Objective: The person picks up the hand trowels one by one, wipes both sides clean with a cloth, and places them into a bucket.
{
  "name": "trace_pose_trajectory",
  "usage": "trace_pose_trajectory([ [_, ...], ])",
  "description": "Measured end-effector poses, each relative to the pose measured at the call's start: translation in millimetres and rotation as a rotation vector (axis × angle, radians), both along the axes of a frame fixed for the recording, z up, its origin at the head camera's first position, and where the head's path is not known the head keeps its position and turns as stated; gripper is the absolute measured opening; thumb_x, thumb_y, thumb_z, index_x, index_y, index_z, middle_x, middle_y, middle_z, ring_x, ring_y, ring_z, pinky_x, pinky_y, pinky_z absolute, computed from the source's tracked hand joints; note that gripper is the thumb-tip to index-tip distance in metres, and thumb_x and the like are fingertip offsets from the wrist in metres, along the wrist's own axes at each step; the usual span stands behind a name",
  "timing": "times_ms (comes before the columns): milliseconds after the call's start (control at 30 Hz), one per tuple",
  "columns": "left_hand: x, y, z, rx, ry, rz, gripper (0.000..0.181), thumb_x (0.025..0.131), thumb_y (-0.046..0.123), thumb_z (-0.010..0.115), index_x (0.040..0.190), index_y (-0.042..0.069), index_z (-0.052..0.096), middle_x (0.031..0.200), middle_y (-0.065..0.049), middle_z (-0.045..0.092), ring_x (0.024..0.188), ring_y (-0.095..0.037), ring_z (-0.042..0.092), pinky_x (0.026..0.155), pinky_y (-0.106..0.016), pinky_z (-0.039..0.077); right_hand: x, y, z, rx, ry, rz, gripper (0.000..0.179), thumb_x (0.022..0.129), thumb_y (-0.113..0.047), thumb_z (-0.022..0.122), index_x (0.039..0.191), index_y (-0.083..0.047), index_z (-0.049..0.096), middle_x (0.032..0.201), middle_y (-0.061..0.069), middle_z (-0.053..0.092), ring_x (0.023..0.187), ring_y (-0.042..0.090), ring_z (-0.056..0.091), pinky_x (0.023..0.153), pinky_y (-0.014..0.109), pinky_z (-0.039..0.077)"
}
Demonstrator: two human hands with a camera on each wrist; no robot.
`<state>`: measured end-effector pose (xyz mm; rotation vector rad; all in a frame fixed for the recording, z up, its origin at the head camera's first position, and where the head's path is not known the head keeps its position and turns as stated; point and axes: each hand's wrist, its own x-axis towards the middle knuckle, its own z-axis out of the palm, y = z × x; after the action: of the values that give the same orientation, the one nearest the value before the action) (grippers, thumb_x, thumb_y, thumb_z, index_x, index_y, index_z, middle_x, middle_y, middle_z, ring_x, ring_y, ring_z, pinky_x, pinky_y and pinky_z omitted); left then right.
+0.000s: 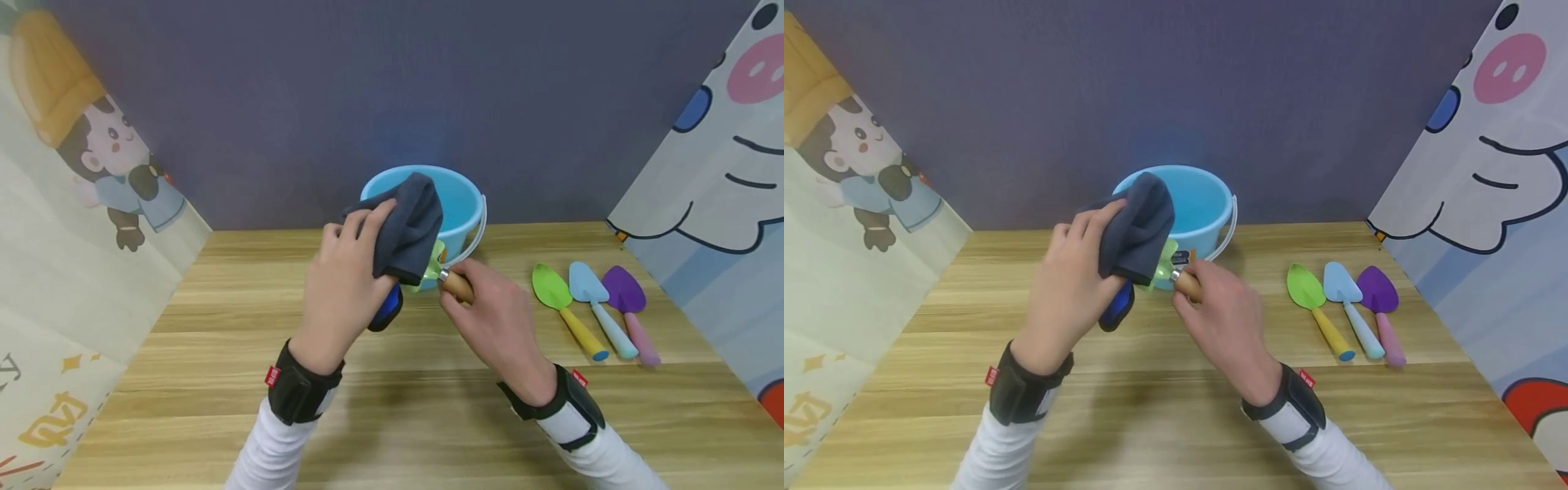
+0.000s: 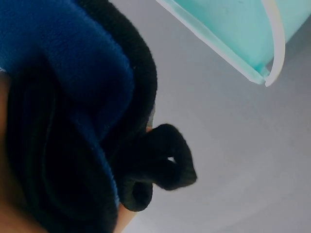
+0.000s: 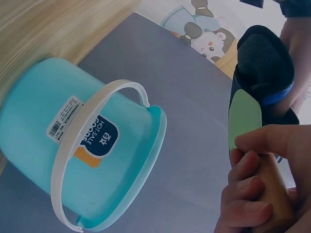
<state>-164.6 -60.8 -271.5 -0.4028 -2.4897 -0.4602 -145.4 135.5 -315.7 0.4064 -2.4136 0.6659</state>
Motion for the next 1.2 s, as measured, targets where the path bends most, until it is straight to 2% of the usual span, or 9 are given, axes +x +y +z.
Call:
trace_pose_trajectory([
  [400,-2.0,-12.6,1.5,0.044,-0.030,0.057,0.077,0.088,0.027,0.079,0.154,0.031,0.041,0.139,-0.008,0.059,0.109,-0.038,0.058,0.065,-0.051,0.059,4.1,0,2.0,0.005,0.034,0.013,0.012,0.085,-0.013,0.071,0.097,-0.012,0.069,0.072,-0.001,0.057,0.059,0.011,0.047,0.053,0.025,0.034],
  [633,-1.7,-19.1,2.4,0.049,-0.021,0.073,0.075,0.089,0.029,0.078,0.155,0.031,0.041,0.140,-0.008,0.059,0.109,-0.039,0.058,0.065,-0.051,0.058,6.4,0,2.5,0.004,0.060,0.020,0.011,0.084,-0.012,0.070,0.095,-0.012,0.069,0.070,-0.001,0.055,0.057,0.010,0.045,0.051,0.024,0.031],
  [867,-2.2,-27.1,5.3,0.075,-0.001,0.088,0.073,0.090,0.030,0.077,0.154,0.030,0.042,0.139,-0.010,0.059,0.108,-0.039,0.058,0.064,-0.053,0.058,7.6,-1,4.3,0.008,0.075,0.027,0.014,0.085,-0.013,0.070,0.099,-0.012,0.070,0.072,-0.001,0.059,0.058,0.010,0.046,0.052,0.023,0.032],
  [967,-2.7,-29.8,6.5,0.088,0.005,0.091,0.071,0.091,0.029,0.076,0.154,0.029,0.043,0.140,-0.011,0.060,0.108,-0.039,0.058,0.064,-0.054,0.058,8.3,-1,5.3,0.010,0.068,0.033,0.016,0.085,-0.012,0.072,0.101,-0.012,0.071,0.075,-0.001,0.062,0.060,0.011,0.049,0.053,0.024,0.035],
  [1100,-2.8,-32.1,7.1,0.092,0.016,0.098,0.070,0.091,0.029,0.076,0.153,0.029,0.044,0.139,-0.011,0.060,0.108,-0.039,0.058,0.066,-0.055,0.058,10.2,-1,6.0,0.020,0.039,0.047,0.020,0.088,-0.020,0.073,0.107,-0.012,0.071,0.083,0.001,0.068,0.066,0.012,0.057,0.057,0.028,0.042],
  [1200,-2.9,-32.1,7.0,0.089,0.028,0.101,0.070,0.091,0.027,0.075,0.153,0.030,0.044,0.138,-0.010,0.061,0.108,-0.039,0.058,0.065,-0.054,0.057,12.4,1,8.1,-0.001,-0.037,0.061,0.023,0.094,-0.026,0.070,0.112,-0.012,0.070,0.089,0.002,0.070,0.072,0.014,0.059,0.062,0.031,0.045],
])
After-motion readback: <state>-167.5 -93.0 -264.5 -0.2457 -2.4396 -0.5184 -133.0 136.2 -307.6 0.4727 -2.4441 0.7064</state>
